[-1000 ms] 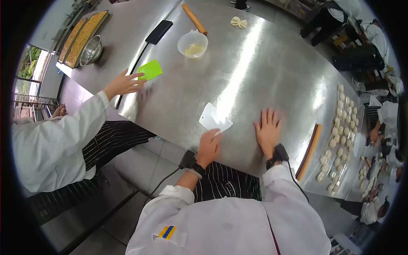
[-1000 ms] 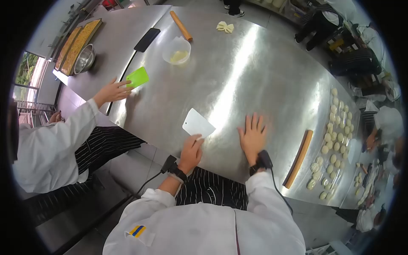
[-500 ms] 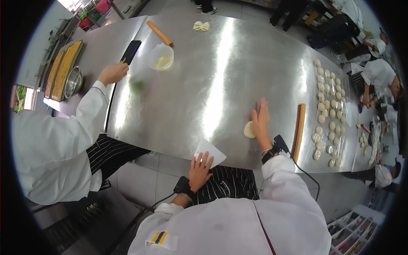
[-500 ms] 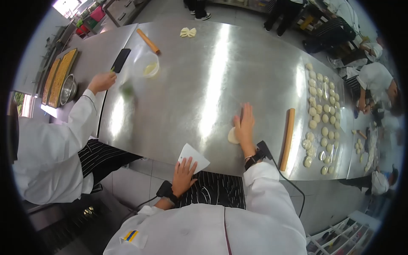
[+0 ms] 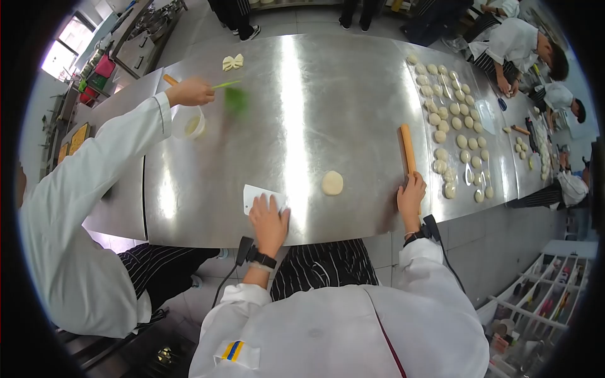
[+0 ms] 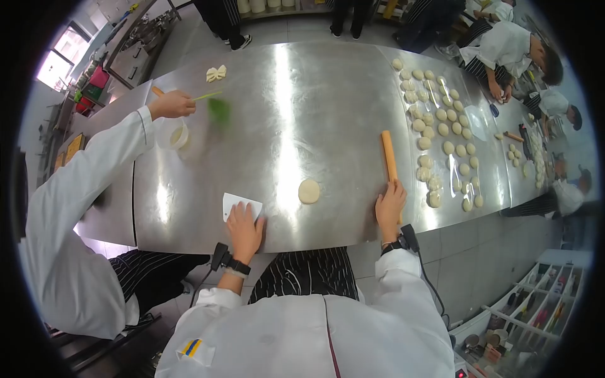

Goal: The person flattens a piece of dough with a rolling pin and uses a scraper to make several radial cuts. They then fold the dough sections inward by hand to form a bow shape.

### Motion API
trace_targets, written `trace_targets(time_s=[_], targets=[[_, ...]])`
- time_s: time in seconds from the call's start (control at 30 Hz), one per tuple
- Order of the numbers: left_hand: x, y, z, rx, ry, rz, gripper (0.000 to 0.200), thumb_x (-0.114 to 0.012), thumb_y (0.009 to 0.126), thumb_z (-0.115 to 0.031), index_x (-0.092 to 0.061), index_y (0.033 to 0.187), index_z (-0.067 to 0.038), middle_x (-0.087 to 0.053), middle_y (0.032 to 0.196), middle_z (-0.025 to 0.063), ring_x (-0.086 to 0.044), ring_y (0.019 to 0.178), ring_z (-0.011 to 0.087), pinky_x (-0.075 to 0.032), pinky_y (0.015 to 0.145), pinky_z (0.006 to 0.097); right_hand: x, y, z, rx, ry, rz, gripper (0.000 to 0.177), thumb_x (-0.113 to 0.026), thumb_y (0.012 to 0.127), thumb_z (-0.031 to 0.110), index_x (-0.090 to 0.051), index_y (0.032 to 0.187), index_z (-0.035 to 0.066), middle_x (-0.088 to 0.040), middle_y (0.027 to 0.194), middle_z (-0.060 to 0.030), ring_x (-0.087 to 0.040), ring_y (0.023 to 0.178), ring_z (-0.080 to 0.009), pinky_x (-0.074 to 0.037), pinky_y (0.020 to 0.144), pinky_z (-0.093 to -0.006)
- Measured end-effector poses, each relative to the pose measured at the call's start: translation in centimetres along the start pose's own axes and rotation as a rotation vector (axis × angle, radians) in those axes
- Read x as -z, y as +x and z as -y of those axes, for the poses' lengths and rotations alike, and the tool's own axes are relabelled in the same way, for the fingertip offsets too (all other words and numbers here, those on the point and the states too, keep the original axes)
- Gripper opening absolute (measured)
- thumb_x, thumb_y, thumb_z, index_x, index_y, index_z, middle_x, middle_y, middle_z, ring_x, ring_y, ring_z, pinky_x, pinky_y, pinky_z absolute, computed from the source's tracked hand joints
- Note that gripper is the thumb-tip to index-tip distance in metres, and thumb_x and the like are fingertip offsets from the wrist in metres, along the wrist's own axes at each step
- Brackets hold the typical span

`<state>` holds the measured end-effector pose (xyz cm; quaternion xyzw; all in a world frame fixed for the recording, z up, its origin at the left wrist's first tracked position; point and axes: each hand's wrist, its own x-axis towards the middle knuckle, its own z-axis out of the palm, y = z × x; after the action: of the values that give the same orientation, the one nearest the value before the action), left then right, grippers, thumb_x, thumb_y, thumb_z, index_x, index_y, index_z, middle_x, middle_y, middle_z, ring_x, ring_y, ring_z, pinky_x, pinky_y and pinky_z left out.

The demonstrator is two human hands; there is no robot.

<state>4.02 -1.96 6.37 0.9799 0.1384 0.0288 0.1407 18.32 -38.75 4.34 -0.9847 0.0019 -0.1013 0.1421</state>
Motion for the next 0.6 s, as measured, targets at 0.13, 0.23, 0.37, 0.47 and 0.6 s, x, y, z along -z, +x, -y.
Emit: trace_targets(time_s=[0.13,0.23,0.37,0.47,0.6], targets=[[-1.0,6.2,-8.8,-0.325,-0.214,0.015,0.053,-0.060,0.089,-0.029,-0.048,0.132,0.000,-0.038,0.145,0.0189,-0.029,0.138,0.0365,-0.025,0.112,0.0503,0.3,0.5,-2.4,-0.088,-0.038,-0.017,0.044,-0.065,0.077,0.006,-0.050,0.118,-0.002,-0.050,0.116,-0.0229,-0.047,0.107,-0.0397,-0.040,0.092,-0.0484],[-5.5,9.1,-12.9,-0.451,-0.279,-0.002,0.059,-0.058,0.088,-0.034,-0.045,0.137,-0.004,-0.036,0.147,0.0177,-0.026,0.139,0.0380,-0.021,0.113,0.0530,-0.4,0.2,-3.7,-0.129,-0.067,0.014,0.038,-0.062,0.078,0.006,-0.051,0.114,-0.003,-0.051,0.106,-0.0216,-0.049,0.098,-0.0397,-0.042,0.086,-0.0486],[-7.5,10.3,-13.7,-0.494,-0.076,0.111,0.071,-0.058,0.084,-0.052,-0.043,0.141,-0.013,-0.034,0.149,0.0142,-0.024,0.141,0.0349,-0.017,0.112,0.0587,-0.8,-0.5,-4.2,-0.080,-0.031,0.021,0.037,-0.060,0.080,0.007,-0.052,0.114,-0.003,-0.053,0.104,-0.0216,-0.051,0.093,-0.0402,-0.042,0.084,-0.0480],[-7.4,10.2,-12.6,-0.508,-0.211,0.192,0.077,-0.056,0.087,-0.048,-0.028,0.149,-0.010,-0.024,0.154,0.0154,-0.019,0.143,0.0355,-0.010,0.114,0.0557,0.2,-0.6,-3.4,0.009,0.210,0.122,0.036,-0.062,0.079,0.008,-0.054,0.113,-0.002,-0.054,0.103,-0.0205,-0.052,0.095,-0.0388,-0.042,0.084,-0.0475],[-5.4,8.8,-9.5,-0.283,-0.582,-0.175,0.074,-0.056,0.088,-0.028,-0.022,0.147,0.001,-0.026,0.150,0.0250,-0.024,0.138,0.0399,-0.017,0.111,0.0524,2.3,-0.7,2.8,0.144,0.420,0.183,0.037,-0.064,0.077,0.008,-0.057,0.113,0.002,-0.058,0.104,-0.0158,-0.054,0.098,-0.0345,-0.043,0.084,-0.0444]])
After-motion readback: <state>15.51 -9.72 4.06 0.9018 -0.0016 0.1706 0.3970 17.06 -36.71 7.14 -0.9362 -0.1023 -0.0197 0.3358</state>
